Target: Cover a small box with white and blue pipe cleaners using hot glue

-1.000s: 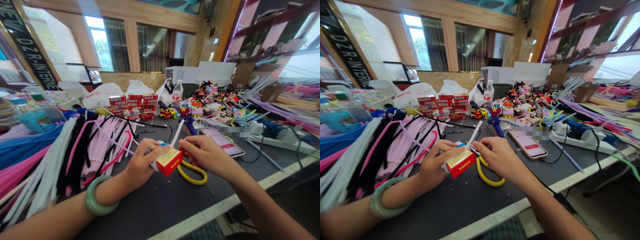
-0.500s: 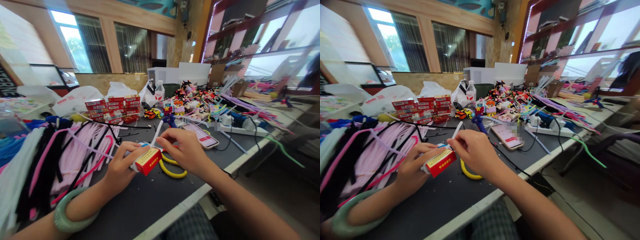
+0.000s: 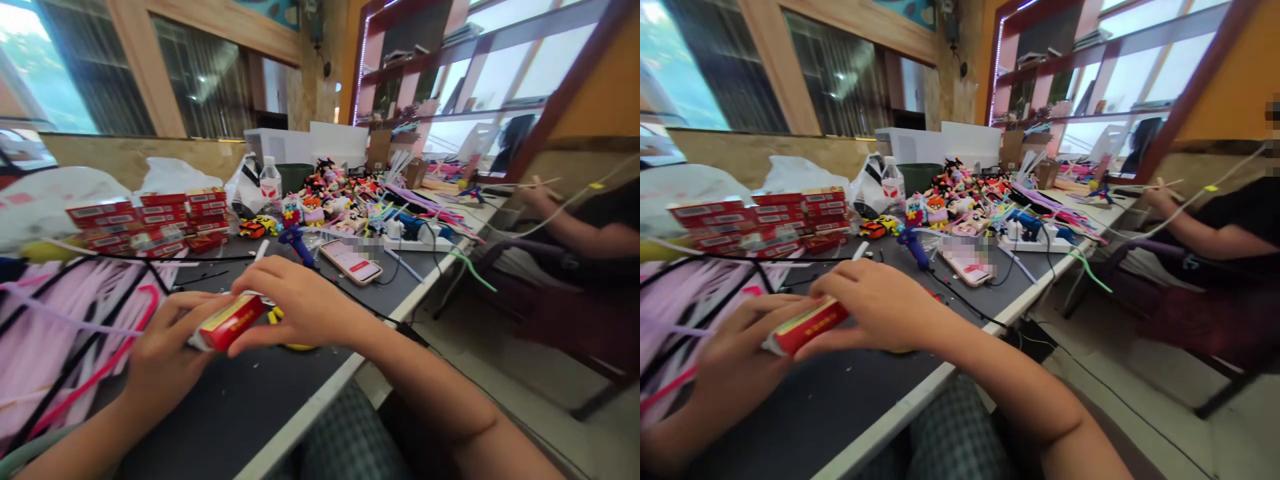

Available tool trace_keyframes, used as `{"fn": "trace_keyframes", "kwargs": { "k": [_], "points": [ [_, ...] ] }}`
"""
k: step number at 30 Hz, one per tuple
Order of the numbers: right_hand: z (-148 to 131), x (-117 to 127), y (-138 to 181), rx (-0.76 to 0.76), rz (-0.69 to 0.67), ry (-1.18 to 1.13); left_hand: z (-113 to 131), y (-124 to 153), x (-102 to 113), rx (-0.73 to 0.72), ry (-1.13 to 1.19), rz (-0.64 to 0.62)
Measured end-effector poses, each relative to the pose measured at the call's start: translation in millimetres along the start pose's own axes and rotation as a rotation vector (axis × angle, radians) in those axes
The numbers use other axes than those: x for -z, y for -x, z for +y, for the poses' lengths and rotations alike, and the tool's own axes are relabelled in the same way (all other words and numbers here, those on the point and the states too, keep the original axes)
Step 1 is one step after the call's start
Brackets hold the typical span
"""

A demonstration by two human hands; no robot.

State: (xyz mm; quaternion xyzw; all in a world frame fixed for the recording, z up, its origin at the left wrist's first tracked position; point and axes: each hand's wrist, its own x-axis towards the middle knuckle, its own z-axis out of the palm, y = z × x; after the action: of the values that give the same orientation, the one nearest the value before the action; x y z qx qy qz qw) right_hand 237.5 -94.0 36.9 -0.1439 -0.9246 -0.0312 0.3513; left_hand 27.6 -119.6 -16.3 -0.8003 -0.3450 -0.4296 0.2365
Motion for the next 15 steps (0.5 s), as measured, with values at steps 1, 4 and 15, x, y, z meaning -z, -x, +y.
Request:
{"fn": "trace_keyframes", "kwargs": {
  "k": [1,4,15],
  "points": [
    [0,1,-1,0.020,-0.038,0.043,-2,0,-1,0.000,-0.018,0.014],
    [0,2,-2,0.021,-0.142,0.171,-9,3,-5,0.044,-0.048,0.046],
    [0,-1,-1,0.043,-0.139,0.337,-19,17,-11,0.185,0.022,0.001]
  ]
}}
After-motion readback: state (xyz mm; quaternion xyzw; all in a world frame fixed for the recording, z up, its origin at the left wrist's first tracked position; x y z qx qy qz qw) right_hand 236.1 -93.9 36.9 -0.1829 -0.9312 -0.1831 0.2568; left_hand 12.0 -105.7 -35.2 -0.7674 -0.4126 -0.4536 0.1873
